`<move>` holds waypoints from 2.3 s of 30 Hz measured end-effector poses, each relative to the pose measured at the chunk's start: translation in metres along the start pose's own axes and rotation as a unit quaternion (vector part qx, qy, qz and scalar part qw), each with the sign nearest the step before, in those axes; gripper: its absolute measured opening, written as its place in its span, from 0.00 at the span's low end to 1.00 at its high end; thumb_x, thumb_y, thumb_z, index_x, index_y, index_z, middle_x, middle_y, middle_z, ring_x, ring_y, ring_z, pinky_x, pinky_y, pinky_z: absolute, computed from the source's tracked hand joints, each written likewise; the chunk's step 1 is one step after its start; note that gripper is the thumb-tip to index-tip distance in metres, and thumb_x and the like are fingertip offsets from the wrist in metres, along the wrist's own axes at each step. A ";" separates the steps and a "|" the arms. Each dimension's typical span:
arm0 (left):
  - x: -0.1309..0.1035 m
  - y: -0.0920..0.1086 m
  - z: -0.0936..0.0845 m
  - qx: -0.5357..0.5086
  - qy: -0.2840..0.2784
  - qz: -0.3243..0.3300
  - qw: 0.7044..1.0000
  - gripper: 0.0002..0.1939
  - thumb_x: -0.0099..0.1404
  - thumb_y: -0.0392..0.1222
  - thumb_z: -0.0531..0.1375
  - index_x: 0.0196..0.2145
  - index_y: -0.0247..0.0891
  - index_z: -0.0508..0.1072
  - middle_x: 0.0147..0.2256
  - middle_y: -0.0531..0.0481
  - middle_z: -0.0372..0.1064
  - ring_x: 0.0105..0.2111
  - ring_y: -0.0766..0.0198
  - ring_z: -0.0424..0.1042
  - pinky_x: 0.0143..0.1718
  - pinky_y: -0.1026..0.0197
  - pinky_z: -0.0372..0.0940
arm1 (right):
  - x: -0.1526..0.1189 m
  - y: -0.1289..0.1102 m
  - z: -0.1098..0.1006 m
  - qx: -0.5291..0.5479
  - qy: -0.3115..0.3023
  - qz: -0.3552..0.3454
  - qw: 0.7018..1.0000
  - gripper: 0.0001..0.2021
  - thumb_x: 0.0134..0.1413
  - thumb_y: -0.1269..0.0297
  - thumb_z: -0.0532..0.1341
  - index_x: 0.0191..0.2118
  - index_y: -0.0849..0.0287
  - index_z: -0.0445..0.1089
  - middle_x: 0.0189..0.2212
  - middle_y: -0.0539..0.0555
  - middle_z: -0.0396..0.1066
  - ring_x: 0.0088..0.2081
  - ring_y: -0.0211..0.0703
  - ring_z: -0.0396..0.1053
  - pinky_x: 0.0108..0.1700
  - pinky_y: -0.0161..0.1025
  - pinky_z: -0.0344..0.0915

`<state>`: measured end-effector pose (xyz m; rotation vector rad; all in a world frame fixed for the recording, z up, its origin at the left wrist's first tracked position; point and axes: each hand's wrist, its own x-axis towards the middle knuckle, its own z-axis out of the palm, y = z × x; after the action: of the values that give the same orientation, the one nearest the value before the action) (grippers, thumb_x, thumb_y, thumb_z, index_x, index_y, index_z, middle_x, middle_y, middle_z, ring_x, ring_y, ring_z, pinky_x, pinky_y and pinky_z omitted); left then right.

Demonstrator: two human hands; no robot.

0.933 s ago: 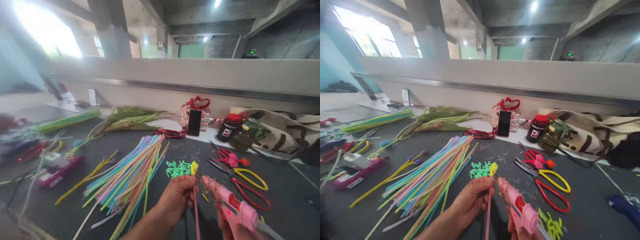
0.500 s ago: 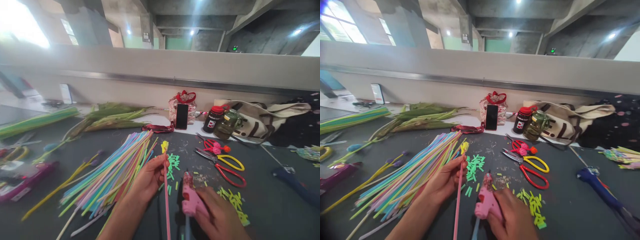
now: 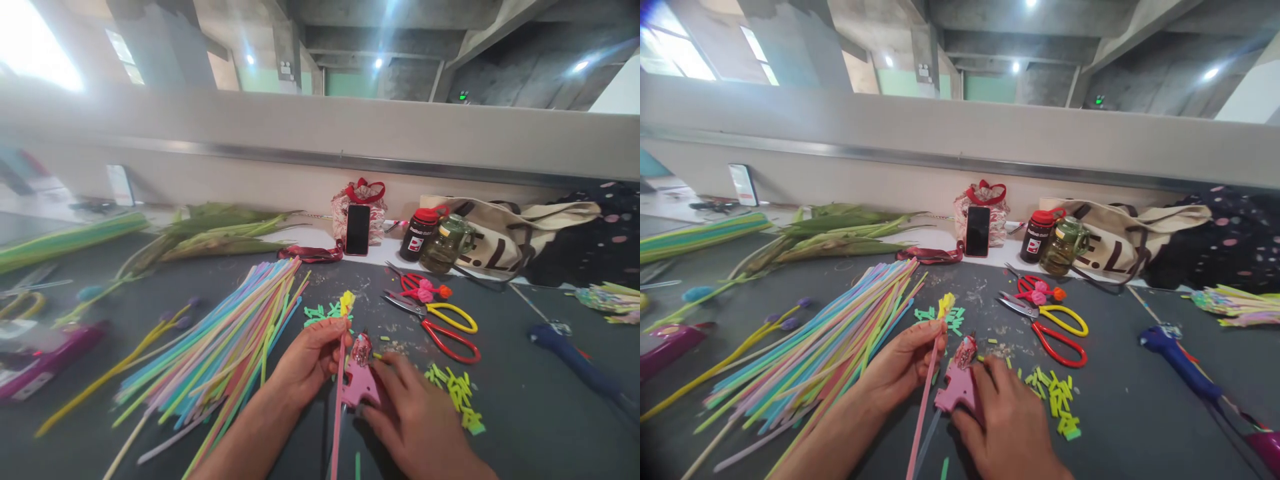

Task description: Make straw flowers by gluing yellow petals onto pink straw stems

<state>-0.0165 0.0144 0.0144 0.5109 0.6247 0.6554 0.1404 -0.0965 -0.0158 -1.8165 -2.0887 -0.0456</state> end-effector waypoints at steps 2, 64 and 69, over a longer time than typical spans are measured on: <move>0.001 -0.001 0.000 0.005 -0.001 -0.010 1.000 0.06 0.51 0.36 0.64 0.25 0.31 0.71 0.18 0.55 0.66 0.13 0.78 0.59 0.11 0.76 0.49 | 0.006 0.016 -0.011 0.029 0.011 0.007 1.000 0.13 0.57 0.59 0.52 0.45 0.56 0.66 0.42 0.57 0.69 0.40 0.48 0.71 0.38 0.43 0.67; 0.005 -0.021 0.002 0.069 -0.013 -0.004 0.998 0.12 0.52 0.45 0.61 0.21 0.32 0.69 0.17 0.54 0.64 0.12 0.77 0.56 0.14 0.73 0.50 | 0.063 0.013 -0.034 0.623 -0.079 0.315 0.712 0.10 0.44 0.56 0.64 0.29 0.58 0.70 0.22 0.49 0.71 0.18 0.33 0.60 0.21 0.29 0.53; 0.006 -0.022 0.002 0.074 -0.013 -0.017 0.997 0.13 0.51 0.46 0.62 0.21 0.32 0.68 0.15 0.55 0.62 0.11 0.76 0.56 0.12 0.72 0.48 | 0.062 0.013 -0.027 0.600 -0.010 0.301 0.741 0.11 0.39 0.58 0.67 0.28 0.58 0.70 0.19 0.46 0.67 0.17 0.31 0.55 0.19 0.29 0.49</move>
<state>-0.0027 0.0033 0.0001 0.6439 0.6580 0.5718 0.1534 -0.0425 0.0245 -1.4143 -0.8785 1.1850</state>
